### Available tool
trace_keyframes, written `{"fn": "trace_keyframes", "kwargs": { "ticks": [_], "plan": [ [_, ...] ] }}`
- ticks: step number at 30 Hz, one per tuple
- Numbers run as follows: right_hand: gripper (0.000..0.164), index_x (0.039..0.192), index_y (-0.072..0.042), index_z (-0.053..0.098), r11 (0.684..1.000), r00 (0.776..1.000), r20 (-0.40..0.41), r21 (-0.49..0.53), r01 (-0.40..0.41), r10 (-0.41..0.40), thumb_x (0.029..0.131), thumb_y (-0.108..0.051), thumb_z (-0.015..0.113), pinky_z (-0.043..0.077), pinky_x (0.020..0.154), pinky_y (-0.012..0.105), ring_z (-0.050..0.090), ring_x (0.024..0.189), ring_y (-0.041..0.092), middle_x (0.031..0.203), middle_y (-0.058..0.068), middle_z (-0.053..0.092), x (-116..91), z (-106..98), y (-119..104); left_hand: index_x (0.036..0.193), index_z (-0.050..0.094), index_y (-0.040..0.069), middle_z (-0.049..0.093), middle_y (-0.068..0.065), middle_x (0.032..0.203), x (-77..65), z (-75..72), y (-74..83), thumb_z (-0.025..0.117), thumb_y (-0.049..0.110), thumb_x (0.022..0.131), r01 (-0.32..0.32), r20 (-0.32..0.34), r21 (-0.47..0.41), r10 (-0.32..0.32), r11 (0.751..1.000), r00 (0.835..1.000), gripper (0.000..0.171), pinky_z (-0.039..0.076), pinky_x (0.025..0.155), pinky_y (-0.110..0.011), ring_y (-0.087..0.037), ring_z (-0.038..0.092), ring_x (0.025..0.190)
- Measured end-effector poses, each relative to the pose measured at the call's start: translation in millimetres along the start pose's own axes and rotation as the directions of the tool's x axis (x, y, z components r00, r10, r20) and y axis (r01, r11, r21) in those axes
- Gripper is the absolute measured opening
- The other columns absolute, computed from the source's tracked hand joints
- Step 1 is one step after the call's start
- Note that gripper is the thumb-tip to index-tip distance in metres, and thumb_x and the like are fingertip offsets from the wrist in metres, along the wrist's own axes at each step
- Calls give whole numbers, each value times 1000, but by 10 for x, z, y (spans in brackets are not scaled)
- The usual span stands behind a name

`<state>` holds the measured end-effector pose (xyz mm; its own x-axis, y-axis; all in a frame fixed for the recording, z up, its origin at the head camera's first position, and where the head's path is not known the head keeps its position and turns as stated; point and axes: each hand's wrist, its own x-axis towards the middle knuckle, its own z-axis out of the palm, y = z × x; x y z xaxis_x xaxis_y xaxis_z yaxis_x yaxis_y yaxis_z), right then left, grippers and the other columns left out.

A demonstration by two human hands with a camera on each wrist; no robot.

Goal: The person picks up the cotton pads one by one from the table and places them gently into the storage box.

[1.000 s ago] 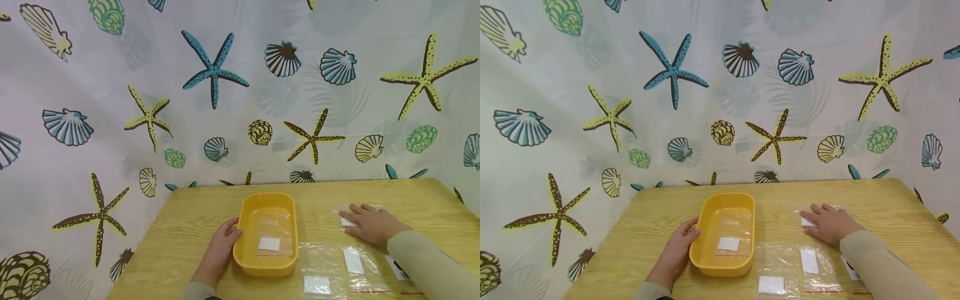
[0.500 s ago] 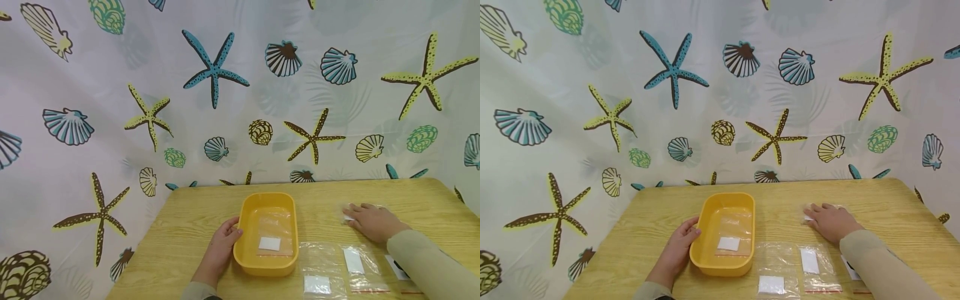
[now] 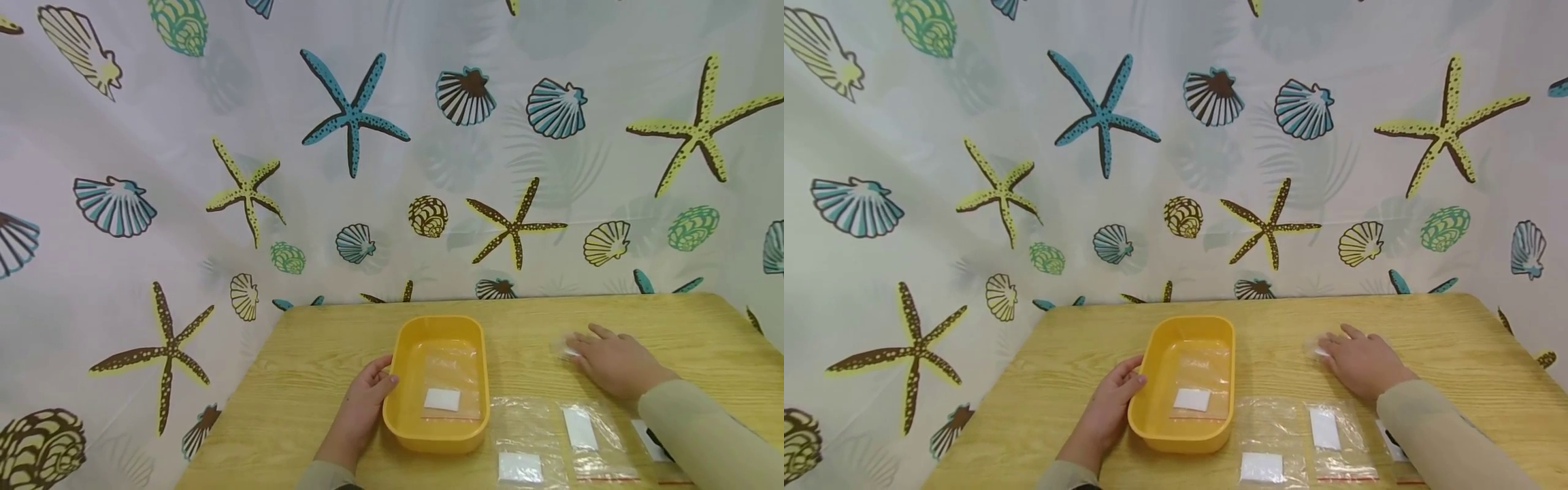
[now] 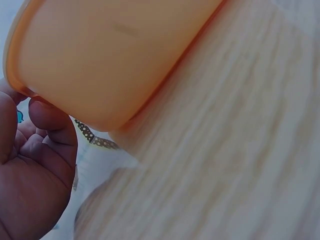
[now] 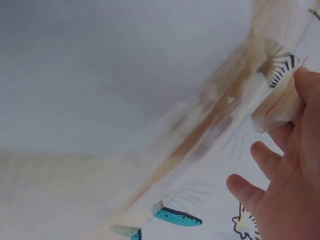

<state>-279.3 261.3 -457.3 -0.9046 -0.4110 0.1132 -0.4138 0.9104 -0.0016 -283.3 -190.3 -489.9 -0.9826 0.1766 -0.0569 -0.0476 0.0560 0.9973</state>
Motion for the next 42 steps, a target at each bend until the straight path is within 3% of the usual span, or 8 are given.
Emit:
{"fn": "trace_keyframes", "kwargs": {
  "ticks": [19, 42],
  "plan": [
    [47, 142, -8, 59, 1000, 998, -71, 23, 0, 1, 107, -38, 47, 37, 103, 67, 38, 140, 44, 146, 12, 55, 139, -214, -321, 152, 42, 6, 58, -19, 113, 1, 27, 6, 58, 22, 104, -5, -2, 9, 5, 1000, 1000, 53, 55, 78, -32, -22, 61, 91],
    [48, 144, -13, 59, 997, 984, -168, 31, 68, -62, 106, -40, 50, 38, 105, 62, 41, 141, 38, 146, 5, 55, 372, -358, -1024, 150, 45, 8, 58, -16, 110, 4, 27, 3, 60, 24, 103, -3, -14, 18, 3, 1000, 1000, 52, 54, 80, -32, -21, 61, 93]
  ]
}}
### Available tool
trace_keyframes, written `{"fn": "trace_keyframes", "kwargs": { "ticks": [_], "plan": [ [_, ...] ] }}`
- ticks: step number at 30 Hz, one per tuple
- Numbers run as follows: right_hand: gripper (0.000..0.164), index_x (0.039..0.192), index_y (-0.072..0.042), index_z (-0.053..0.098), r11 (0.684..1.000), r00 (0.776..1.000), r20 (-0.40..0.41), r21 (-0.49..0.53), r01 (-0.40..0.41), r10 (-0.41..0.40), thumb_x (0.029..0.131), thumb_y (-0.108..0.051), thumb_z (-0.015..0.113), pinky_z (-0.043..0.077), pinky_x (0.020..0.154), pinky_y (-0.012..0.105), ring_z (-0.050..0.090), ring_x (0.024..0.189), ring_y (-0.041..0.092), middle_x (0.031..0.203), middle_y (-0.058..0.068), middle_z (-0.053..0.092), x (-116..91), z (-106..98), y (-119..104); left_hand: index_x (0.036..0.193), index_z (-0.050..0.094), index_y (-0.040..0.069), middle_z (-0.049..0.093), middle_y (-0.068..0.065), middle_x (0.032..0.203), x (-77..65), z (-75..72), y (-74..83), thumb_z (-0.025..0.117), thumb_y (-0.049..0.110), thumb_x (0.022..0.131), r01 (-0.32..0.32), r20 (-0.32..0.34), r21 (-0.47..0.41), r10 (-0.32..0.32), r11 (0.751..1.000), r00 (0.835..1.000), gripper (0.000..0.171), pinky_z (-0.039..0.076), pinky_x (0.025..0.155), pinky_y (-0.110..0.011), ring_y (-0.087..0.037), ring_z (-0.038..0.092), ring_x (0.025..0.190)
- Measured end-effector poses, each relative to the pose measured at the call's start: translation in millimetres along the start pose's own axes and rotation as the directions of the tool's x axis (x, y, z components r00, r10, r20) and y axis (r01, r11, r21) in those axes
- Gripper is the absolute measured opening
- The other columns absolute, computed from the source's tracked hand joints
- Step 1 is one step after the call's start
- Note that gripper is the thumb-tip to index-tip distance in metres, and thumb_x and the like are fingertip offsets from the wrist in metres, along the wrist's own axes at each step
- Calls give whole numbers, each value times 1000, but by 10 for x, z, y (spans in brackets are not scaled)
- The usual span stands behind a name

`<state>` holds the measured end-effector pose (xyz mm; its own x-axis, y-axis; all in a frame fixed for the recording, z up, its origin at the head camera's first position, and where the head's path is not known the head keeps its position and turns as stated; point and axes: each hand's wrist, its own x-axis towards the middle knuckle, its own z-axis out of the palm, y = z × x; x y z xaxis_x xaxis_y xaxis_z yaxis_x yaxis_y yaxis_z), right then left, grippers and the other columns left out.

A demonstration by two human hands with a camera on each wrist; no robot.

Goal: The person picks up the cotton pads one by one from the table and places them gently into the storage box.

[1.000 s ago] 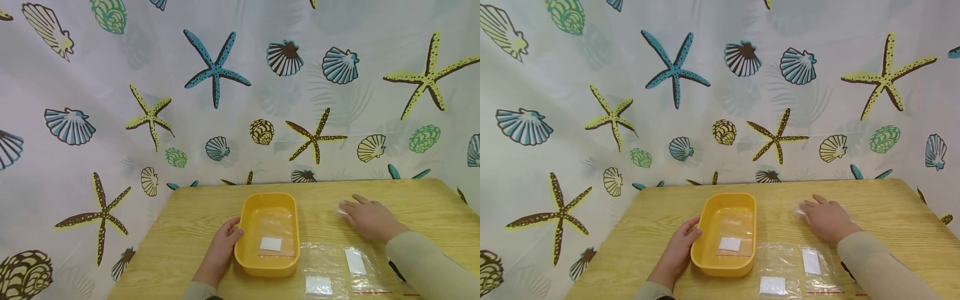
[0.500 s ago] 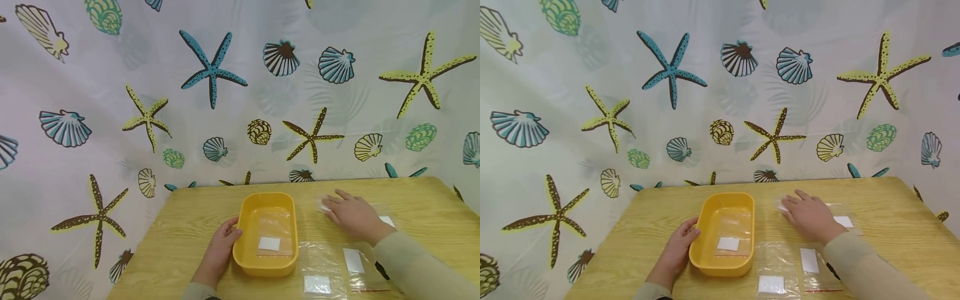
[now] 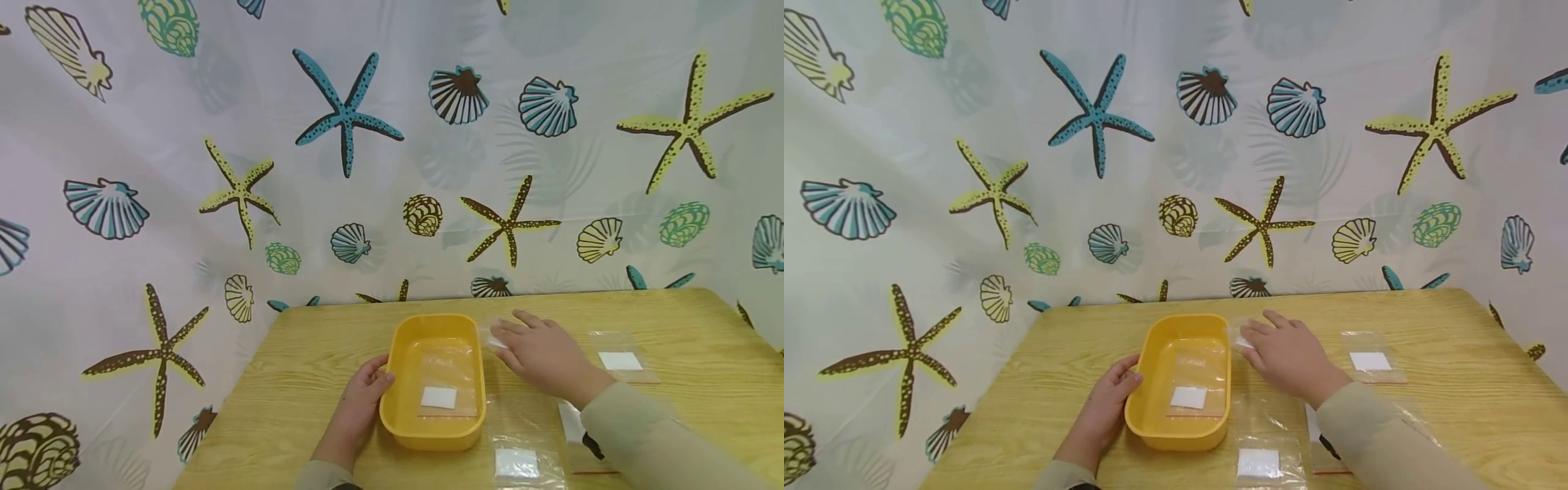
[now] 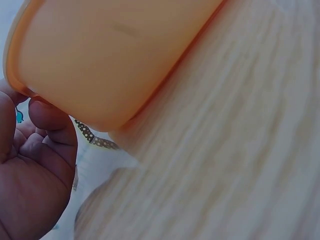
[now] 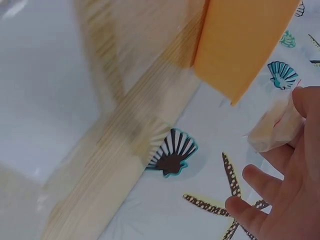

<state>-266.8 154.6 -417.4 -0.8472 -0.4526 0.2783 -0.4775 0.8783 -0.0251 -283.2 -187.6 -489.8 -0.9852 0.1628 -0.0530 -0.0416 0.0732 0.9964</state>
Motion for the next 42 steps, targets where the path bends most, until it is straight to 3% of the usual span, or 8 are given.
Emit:
{"fn": "trace_keyframes", "kwargs": {
  "ticks": [13, 18, 28, 42],
  "plan": [
    [49, 143, -16, 60, 999, 999, 12, -9, 47, -47, 106, -46, 47, 38, 107, 59, 41, 141, 35, 145, 0, 57, 223, 104, -350, 149, 45, 5, 59, -19, 110, 3, 1, -38, 60, 21, 103, -10, 8, 1, 10, 1000, 1000, 51, 55, 79, -32, -23, 62, 92],
    [51, 144, -19, 59, 999, 998, 46, 18, 40, -41, 106, -49, 45, 37, 108, 59, 41, 141, 34, 146, -2, 56, 295, 116, -469, 149, 45, 4, 58, -18, 109, -7, 0, -20, 60, 22, 103, -17, 8, 4, 17, 1000, 1000, 52, 56, 78, -32, -22, 62, 91],
    [48, 140, -21, 63, 1000, 999, 31, 25, 19, -20, 106, -49, 45, 37, 108, 57, 43, 139, 33, 143, -3, 58, 477, 208, -699, 148, 47, 7, 58, -16, 107, 22, -21, -21, 61, 22, 102, -4, -7, 8, 4, 1000, 1000, 50, 55, 77, -32, -21, 61, 90],
    [52, 144, -26, 59, 1000, 995, 101, -16, -25, 26, 103, -55, 45, 36, 109, 57, 40, 142, 33, 147, 2, 55, 526, 346, -719, 152, 41, 5, 57, -19, 113, 4, -2, 0, 59, 21, 103, -16, 29, -12, 17, 1000, 999, 54, 55, 81, -34, -24, 62, 95]
  ]
}}
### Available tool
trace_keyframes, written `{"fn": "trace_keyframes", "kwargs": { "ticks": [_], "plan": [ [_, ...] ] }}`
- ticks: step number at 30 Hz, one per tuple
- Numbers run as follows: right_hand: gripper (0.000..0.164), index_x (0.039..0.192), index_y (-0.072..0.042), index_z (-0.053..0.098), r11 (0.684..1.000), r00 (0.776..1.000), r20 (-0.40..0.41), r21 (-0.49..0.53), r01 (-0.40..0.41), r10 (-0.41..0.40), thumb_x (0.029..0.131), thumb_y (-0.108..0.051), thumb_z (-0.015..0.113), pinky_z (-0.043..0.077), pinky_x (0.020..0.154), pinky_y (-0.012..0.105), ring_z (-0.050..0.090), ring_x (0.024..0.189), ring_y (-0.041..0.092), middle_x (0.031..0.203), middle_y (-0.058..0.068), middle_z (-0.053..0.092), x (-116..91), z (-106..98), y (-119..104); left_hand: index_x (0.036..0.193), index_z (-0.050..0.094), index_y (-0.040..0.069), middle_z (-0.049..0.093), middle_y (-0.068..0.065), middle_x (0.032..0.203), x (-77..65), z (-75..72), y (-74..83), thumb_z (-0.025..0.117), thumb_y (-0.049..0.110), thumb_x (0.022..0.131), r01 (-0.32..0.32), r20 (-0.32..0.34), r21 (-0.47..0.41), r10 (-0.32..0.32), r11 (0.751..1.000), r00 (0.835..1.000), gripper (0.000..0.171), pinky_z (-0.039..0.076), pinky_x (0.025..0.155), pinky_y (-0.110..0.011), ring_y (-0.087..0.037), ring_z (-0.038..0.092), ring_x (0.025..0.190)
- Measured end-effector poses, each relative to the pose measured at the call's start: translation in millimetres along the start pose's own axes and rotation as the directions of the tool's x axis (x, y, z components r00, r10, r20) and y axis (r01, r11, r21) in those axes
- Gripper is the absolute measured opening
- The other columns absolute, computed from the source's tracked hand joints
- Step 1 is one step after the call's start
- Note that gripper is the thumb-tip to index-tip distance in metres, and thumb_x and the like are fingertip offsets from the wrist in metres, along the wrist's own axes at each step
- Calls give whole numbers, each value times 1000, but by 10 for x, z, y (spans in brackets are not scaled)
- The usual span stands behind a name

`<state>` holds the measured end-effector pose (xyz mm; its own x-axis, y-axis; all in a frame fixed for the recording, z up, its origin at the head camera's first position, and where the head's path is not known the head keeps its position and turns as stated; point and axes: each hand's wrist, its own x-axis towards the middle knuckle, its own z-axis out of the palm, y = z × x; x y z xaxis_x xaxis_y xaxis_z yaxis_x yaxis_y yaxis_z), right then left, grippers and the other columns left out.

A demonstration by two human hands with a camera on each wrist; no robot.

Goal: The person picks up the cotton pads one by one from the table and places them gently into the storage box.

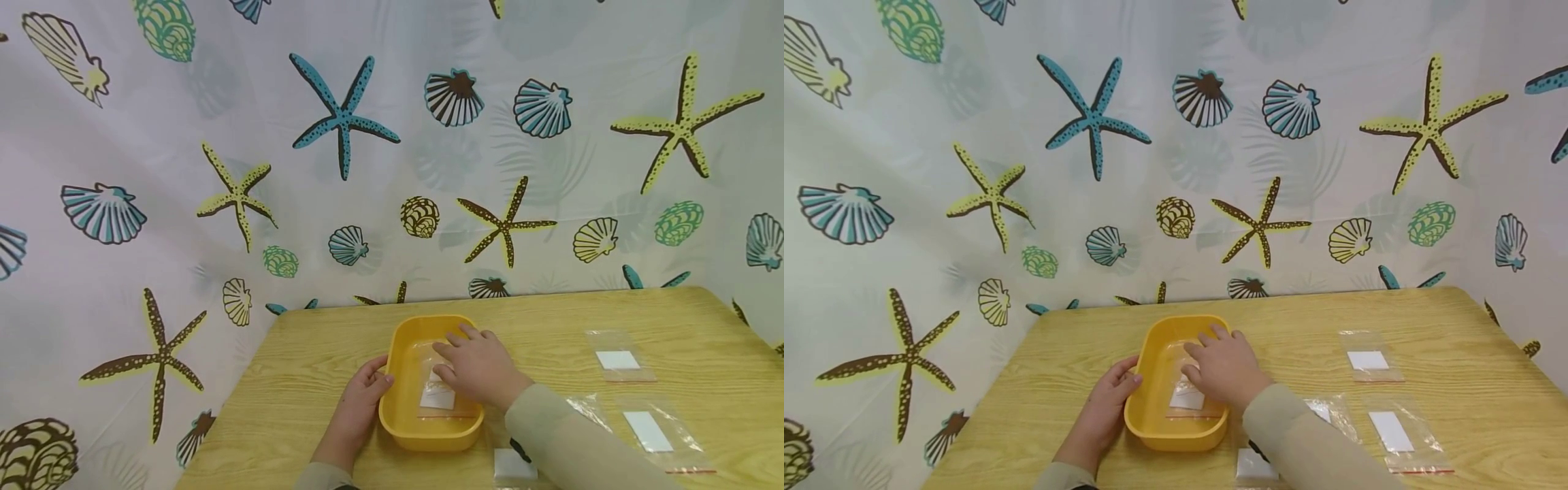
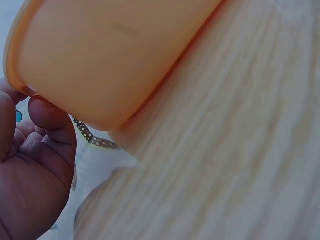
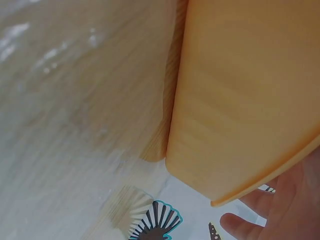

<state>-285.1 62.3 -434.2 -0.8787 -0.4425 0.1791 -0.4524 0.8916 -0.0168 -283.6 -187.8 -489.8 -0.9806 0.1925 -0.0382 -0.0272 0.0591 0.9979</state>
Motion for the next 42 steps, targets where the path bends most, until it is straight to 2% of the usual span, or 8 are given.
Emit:
{"fn": "trace_keyframes", "kwargs": {
  "ticks": [12, 22, 29, 35, 42],
  "plan": [
    [52, 144, -24, 59, 1000, 1000, -10, 13, -5, 5, 103, -53, 47, 35, 109, 58, 39, 142, 35, 147, 5, 55, -42, -56, 79, 152, 40, 6, 56, -20, 112, 4, 8, -3, 58, 20, 104, -4, -5, -2, 4, 1000, 1000, 53, 55, 80, -34, -24, 61, 94],
    [53, 145, -24, 58, 1000, 1000, -21, 10, 3, -3, 103, -54, 46, 34, 109, 59, 37, 143, 35, 149, 3, 53, -97, -88, 278, 153, 40, 6, 56, -20, 113, 8, 16, 0, 57, 20, 104, 2, -3, -3, -2, 1000, 1000, 54, 55, 80, -35, -25, 61, 94],
    [52, 146, -22, 56, 999, 999, -33, -35, 31, -32, 104, -51, 48, 36, 108, 60, 37, 142, 37, 151, 5, 50, -176, -70, 507, 152, 41, 7, 56, -21, 113, 9, 19, -9, 57, 18, 105, -4, 4, -6, 4, 1000, 1000, 52, 56, 78, -35, -25, 61, 93],
    [52, 146, -17, 57, 997, 996, -61, -55, 58, -61, 104, -48, 49, 36, 107, 61, 40, 140, 39, 150, 10, 51, -315, -124, 758, 152, 42, 6, 58, -21, 113, 21, 22, -19, 57, 20, 105, -8, -1, 30, 8, 1000, 1000, 52, 56, 79, -34, -25, 62, 93],
    [52, 144, -16, 58, 994, 995, -49, -69, 78, -82, 104, -48, 48, 38, 105, 62, 44, 138, 40, 149, 12, 52, -482, -146, 1032, 151, 43, 5, 58, -21, 112, 9, 19, 0, 57, 19, 104, -14, -10, 30, 14, 999, 1000, 51, 56, 79, -35, -26, 62, 93]
  ]
}}
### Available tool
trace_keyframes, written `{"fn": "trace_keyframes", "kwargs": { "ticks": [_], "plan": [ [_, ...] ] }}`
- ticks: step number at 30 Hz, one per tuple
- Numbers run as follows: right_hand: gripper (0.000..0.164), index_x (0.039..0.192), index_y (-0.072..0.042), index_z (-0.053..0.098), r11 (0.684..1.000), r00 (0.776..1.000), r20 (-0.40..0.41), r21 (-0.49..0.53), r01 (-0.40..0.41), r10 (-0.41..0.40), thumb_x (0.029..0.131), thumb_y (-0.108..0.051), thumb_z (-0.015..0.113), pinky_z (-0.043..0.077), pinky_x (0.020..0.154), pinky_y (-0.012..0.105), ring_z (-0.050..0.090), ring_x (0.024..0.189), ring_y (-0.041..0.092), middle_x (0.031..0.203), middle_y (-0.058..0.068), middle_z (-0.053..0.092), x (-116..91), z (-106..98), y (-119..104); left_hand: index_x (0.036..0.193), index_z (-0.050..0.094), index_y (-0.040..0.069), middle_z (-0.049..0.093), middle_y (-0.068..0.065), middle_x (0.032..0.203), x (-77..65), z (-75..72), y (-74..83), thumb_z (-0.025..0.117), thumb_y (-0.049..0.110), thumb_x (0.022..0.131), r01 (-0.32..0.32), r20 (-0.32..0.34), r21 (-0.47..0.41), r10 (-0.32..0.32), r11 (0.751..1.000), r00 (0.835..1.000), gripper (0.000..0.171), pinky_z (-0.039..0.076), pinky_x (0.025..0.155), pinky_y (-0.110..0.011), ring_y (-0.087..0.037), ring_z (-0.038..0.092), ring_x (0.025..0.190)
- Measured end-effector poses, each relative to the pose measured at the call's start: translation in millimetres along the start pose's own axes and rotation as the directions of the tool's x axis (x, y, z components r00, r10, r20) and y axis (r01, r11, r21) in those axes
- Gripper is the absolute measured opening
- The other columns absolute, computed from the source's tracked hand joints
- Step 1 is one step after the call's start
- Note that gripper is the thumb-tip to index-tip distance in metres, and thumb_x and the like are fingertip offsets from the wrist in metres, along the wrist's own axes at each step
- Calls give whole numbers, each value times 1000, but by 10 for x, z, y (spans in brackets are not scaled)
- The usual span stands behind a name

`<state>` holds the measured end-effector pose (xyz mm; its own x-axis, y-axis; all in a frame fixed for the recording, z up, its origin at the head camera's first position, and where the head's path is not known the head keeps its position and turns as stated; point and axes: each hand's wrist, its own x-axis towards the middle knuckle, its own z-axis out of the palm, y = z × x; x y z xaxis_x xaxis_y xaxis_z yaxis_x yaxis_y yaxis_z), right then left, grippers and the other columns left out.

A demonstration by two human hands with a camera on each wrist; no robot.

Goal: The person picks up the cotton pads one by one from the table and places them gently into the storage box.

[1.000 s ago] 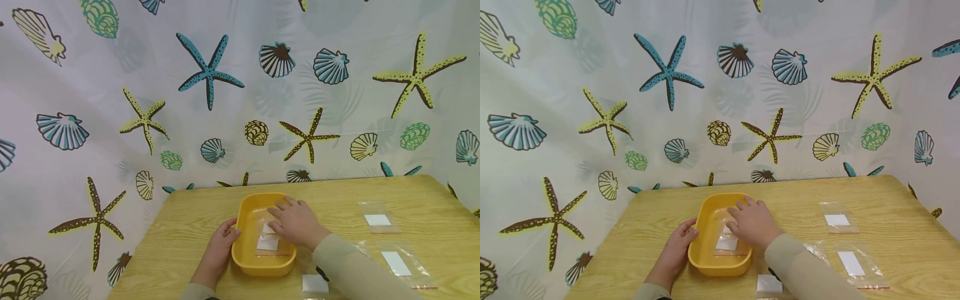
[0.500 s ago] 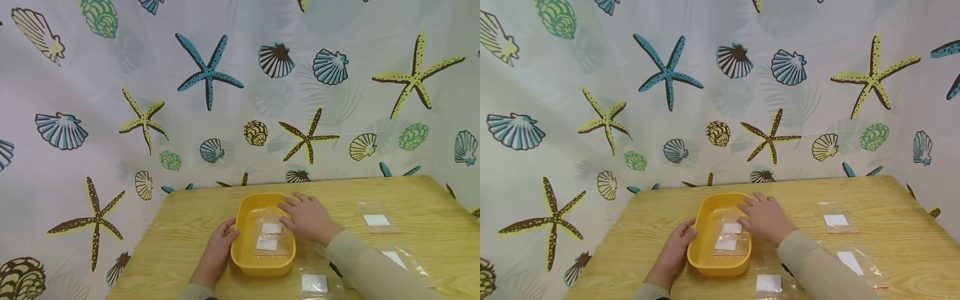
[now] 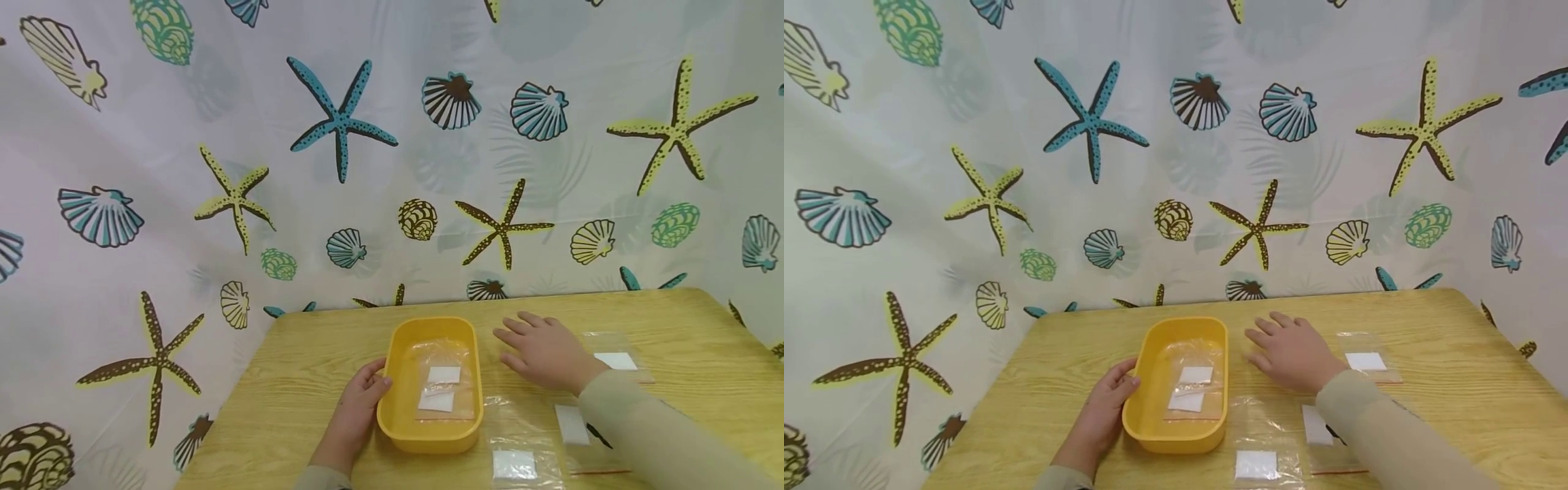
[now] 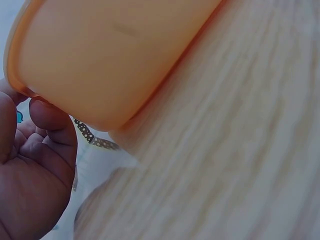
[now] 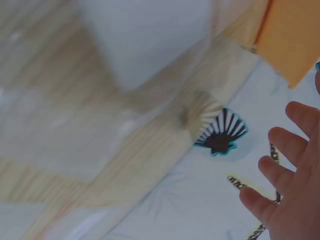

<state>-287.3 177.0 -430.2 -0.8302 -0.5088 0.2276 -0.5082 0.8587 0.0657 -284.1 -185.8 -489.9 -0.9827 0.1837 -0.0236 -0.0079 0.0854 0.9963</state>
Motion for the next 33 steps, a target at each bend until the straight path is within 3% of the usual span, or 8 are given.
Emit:
{"fn": "trace_keyframes", "kwargs": {
  "ticks": [7, 16, 23, 33],
  "plan": [
    [50, 145, -15, 58, 999, 999, 15, 13, -30, 30, 104, -44, 52, 39, 103, 64, 43, 137, 42, 149, 14, 51, -172, 95, 253, 152, 42, 6, 57, -21, 113, -16, -12, 16, 56, 19, 105, -1, 4, -17, 1, 1000, 1000, 51, 55, 79, -35, -26, 61, 94],
    [53, 149, -15, 52, 989, 990, 72, 65, -130, 125, 105, -44, 51, 34, 104, 69, 39, 139, 45, 154, 17, 45, -375, 122, 613, 153, 41, 6, 58, -19, 111, -21, -32, -4, 55, 20, 105, 4, 9, -34, -4, 999, 1000, 52, 55, 78, -34, -24, 61, 92],
    [56, 147, -11, 54, 988, 989, 69, 74, -135, 130, 104, -46, 52, 37, 98, 72, 41, 136, 48, 151, 22, 46, -591, 130, 884, 153, 41, 6, 58, -20, 112, -19, -36, -12, 56, 21, 105, 9, 8, -18, -9, 1000, 1000, 52, 56, 78, -34, -24, 62, 92],
    [65, 150, -9, 50, 977, 975, 152, 111, -182, 164, 103, -54, 50, 38, 98, 70, 40, 132, 56, 151, 29, 41, -801, 235, 1198, 153, 40, 6, 57, -21, 113, -13, -45, -13, 55, 21, 106, 14, 13, -29, -14, 999, 1000, 52, 55, 79, -35, -25, 61, 93]
  ]
}}
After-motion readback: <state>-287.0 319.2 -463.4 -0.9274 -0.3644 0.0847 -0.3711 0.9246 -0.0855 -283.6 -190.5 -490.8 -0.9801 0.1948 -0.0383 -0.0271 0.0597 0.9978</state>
